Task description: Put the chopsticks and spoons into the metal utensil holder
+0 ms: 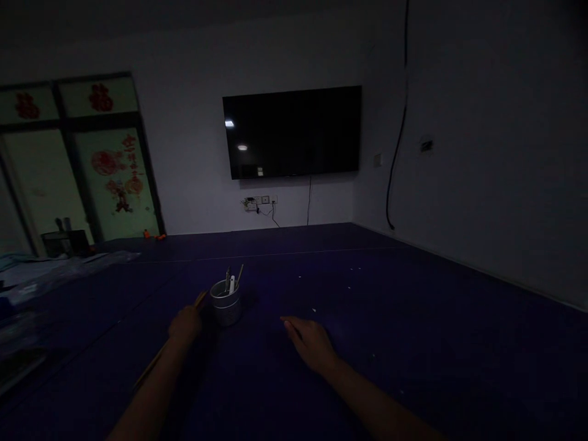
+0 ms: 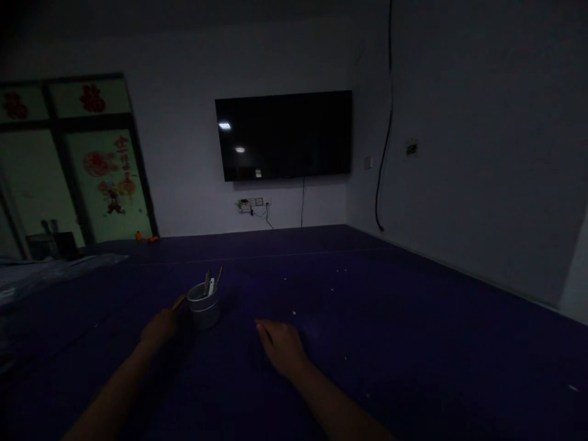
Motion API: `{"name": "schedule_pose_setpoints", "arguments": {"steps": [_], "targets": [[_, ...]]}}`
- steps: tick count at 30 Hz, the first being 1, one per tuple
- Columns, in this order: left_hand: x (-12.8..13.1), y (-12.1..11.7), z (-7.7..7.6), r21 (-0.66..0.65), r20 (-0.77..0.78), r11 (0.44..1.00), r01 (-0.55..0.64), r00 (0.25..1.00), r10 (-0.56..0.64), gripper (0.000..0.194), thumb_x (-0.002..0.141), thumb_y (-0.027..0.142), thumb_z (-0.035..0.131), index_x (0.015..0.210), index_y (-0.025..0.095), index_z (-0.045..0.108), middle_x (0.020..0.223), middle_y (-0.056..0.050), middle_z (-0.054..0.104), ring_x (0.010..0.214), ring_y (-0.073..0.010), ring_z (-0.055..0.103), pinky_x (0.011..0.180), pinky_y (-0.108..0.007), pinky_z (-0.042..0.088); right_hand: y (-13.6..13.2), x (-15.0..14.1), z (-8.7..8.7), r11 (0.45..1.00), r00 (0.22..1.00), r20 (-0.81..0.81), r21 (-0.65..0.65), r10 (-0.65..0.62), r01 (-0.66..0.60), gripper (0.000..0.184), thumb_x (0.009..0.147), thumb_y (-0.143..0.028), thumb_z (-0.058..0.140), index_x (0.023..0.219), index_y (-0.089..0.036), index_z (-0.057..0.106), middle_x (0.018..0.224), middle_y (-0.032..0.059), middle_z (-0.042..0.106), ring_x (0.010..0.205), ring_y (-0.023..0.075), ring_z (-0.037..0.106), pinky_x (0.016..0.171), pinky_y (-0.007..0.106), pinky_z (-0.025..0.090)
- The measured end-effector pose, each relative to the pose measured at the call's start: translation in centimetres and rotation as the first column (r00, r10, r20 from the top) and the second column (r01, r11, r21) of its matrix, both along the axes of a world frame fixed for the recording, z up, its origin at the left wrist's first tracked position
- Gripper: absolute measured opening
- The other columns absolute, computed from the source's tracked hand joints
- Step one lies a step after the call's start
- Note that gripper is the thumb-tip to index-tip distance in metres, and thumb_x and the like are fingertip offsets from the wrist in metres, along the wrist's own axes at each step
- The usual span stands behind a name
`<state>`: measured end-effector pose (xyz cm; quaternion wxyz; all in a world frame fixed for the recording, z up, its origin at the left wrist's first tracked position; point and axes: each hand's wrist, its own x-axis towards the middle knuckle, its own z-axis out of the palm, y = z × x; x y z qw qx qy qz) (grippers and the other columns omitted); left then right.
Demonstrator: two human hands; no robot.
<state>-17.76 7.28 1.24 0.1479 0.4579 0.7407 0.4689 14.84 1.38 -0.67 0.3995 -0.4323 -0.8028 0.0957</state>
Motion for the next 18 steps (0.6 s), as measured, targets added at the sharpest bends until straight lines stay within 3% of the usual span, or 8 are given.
{"name": "schedule_pose_setpoints", "arguments": {"steps": [3,7,14,18], "targets": [[0.7,-1.1,-1.5,0.037,-0.137,0.998,-0.043,0.989,0.048,0.016,0.061,0.015,0.056,0.05,0.019,0.045,0.083,-0.021,0.062,0.113,-0.0464,0.046,0.088,-0.062,0.032,0.1,-0.1,0.0,1.0,1.0,0.021,0.016,0.012,-0.012,0.04,0.094,-0.039,0.031,0.107,-0.026,0.067,0.1,0.0038,0.071,0.089,0.0183,0.066,0.082,0.03,0.049],[0.9,-1.6,-1.8,0.07,-0.336,0.994,-0.088,0.936,0.107,0.012,0.066,0.015,0.049,0.054,0.017,0.046,0.089,-0.024,0.06,0.107,-0.0461,0.049,0.084,-0.062,0.035,0.0,-0.4,0.1,0.999,0.995,0.093,0.019,0.038,-0.04,0.042,0.095,-0.039,0.03,0.102,-0.025,0.069,0.098,0.0043,0.071,0.092,0.0184,0.065,0.083,0.03,0.047],[0.4,-1.1,-1.4,0.067,-0.284,0.985,-0.156,0.944,0.169,0.008,0.061,0.018,0.053,0.056,0.018,0.046,0.084,-0.022,0.062,0.102,-0.0457,0.052,0.079,-0.062,0.039,-0.3,-0.5,0.1,0.997,0.978,0.201,0.044,0.048,-0.058,0.044,0.096,-0.038,0.026,0.099,-0.023,0.067,0.094,0.0047,0.071,0.085,0.0178,0.066,0.076,0.028,0.045],[0.7,-1.3,-1.1,0.067,-0.315,0.97,-0.232,0.918,0.242,0.005,0.057,0.021,0.055,0.06,0.017,0.053,0.086,-0.02,0.064,0.102,-0.0434,0.053,0.081,-0.06,0.039,-0.5,-0.5,0.2,0.996,0.974,0.225,0.075,0.026,-0.044,0.046,0.096,-0.039,0.026,0.086,-0.022,0.068,0.08,0.0035,0.071,0.074,0.0161,0.066,0.067,0.024,0.043]]}}
